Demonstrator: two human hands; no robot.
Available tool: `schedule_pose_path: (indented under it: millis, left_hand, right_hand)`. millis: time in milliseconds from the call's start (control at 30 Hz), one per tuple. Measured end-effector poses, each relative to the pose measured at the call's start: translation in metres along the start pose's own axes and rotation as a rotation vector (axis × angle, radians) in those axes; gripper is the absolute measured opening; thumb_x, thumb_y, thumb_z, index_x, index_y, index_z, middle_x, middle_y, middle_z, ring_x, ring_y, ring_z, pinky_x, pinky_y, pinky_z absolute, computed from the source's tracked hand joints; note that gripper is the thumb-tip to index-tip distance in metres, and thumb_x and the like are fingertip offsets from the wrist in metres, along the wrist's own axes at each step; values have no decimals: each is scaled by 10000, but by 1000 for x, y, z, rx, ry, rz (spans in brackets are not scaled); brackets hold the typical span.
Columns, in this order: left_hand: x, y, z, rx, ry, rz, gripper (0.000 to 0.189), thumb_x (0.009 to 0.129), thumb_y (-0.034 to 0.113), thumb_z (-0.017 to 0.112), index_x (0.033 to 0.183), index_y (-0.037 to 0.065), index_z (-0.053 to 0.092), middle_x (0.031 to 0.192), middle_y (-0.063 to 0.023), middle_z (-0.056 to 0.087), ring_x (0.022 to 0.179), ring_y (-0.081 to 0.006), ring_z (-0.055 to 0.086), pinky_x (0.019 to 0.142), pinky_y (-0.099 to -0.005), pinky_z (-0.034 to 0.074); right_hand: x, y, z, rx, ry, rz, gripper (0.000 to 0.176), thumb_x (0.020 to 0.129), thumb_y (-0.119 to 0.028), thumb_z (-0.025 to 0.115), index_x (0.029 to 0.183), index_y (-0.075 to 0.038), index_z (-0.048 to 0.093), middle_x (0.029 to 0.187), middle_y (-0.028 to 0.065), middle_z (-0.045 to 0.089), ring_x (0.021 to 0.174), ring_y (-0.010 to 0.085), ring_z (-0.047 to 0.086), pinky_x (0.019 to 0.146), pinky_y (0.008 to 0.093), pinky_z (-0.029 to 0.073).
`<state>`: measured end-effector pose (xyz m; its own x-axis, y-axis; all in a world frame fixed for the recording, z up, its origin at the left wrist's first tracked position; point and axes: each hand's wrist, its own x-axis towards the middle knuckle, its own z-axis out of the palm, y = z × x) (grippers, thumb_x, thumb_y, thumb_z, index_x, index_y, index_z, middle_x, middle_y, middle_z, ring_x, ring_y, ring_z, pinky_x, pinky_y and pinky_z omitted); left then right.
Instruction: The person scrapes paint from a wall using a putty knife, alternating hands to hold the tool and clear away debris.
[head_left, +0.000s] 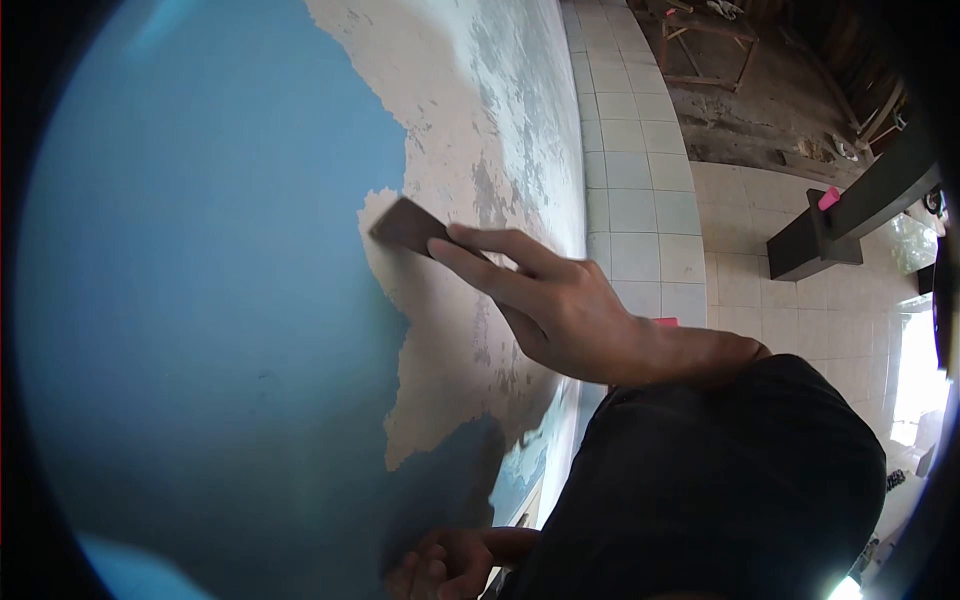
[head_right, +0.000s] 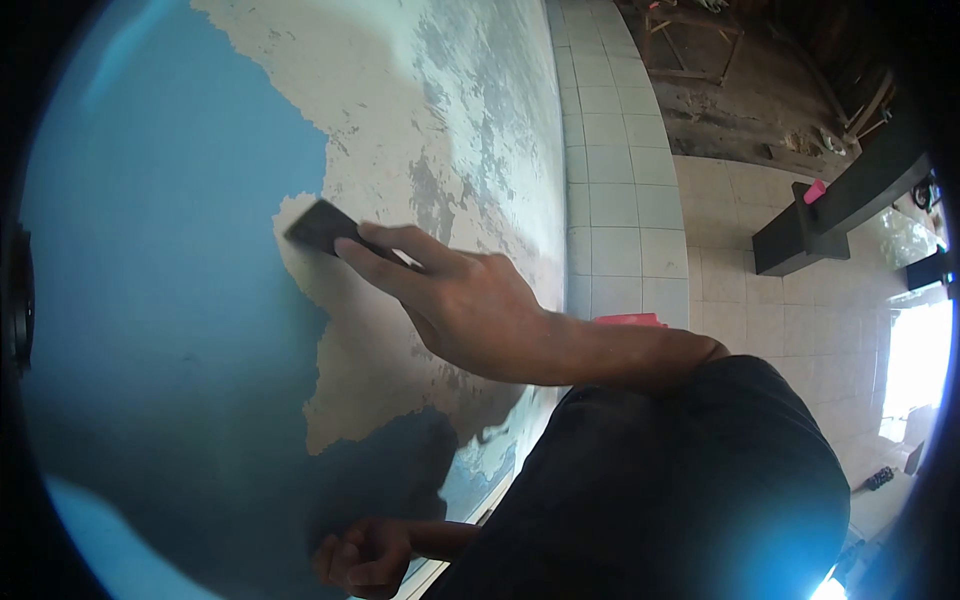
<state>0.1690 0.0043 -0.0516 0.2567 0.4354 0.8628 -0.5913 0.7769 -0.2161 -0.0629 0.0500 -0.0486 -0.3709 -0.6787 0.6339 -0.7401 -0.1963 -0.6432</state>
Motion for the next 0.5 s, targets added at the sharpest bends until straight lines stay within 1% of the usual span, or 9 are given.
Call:
schedule_pose_path:
  millis: [67, 100, 167, 200, 233, 267, 367, 467, 500]
  left_hand:
    - [-4, -1, 6, -22, 76, 0, 363, 980, 161, 378, 649, 113, 519, 521, -4, 495, 523, -173, 472, 586, -344, 423]
    - [-2, -2, 4, -21, 21, 3, 360, 976, 160, 383, 646, 113, 518, 523, -5, 498, 520, -173, 470, 586, -342, 422]
    - [3, -2, -7, -20, -107, 3, 355, 970, 158, 392, 641, 113, 516, 525, -8, 503, 513, -172, 466, 584, -338, 420]
    - [4, -3, -8, -6, -100, 13, 355, 968, 157, 395, 636, 115, 514, 524, -7, 502, 509, -172, 464, 584, -338, 420]
    - [4, -2, -7, 8, -90, 22, 355, 965, 157, 398, 631, 117, 512, 524, -7, 502, 504, -172, 462, 584, -337, 420]
    - [4, -2, -5, 21, -76, 32, 355, 963, 156, 401, 626, 119, 510, 523, -7, 501, 500, -172, 459, 585, -336, 420]
    - [-4, -3, 13, -28, 137, 23, 360, 967, 164, 401, 625, 123, 505, 518, -3, 493, 493, -169, 451, 587, -337, 419]
    - [1, -6, -2, -17, -44, 48, 364, 981, 161, 386, 642, 122, 514, 517, 0, 489, 496, -165, 448, 595, -341, 417]
    - [2, -5, -4, 0, -41, 40, 366, 984, 159, 382, 645, 121, 514, 517, 2, 488, 497, -164, 447, 597, -339, 416]
  right_hand:
    - [-2, 0, -1, 4, -14, -7, 647, 825, 131, 568, 1414, -137, 546, 1352, 120, 570, 845, 270, 732, 663, 316, 649]
    - [-4, 1, 0, 9, -25, -1, 651, 823, 134, 569, 1414, -137, 546, 1354, 121, 569, 843, 271, 732, 667, 317, 649]
    - [0, 6, 1, -43, 3, -33, 659, 813, 84, 592, 1430, -138, 520, 1350, 114, 566, 751, 248, 712, 553, 316, 600]
    - [3, 8, 3, -67, 18, -53, 666, 809, 59, 604, 1438, -139, 507, 1348, 111, 564, 706, 236, 702, 497, 315, 576]
    - [-1, 8, 4, -58, 16, -57, 666, 809, 60, 604, 1437, -138, 507, 1352, 111, 563, 704, 235, 702, 497, 313, 576]
    - [-6, 6, 4, -51, 17, -61, 666, 808, 60, 604, 1437, -137, 507, 1355, 111, 561, 703, 234, 703, 496, 312, 575]
    - [3, 11, 2, -62, 25, -57, 663, 807, 61, 603, 1434, -132, 508, 1354, 113, 563, 693, 233, 702, 497, 307, 575]
    - [2, 10, 3, -54, 26, -46, 658, 807, 60, 600, 1431, -128, 510, 1344, 113, 573, 677, 235, 699, 485, 305, 571]
    - [-2, 9, 2, -60, 19, -43, 657, 807, 61, 600, 1430, -128, 511, 1345, 112, 573, 678, 237, 699, 485, 305, 572]
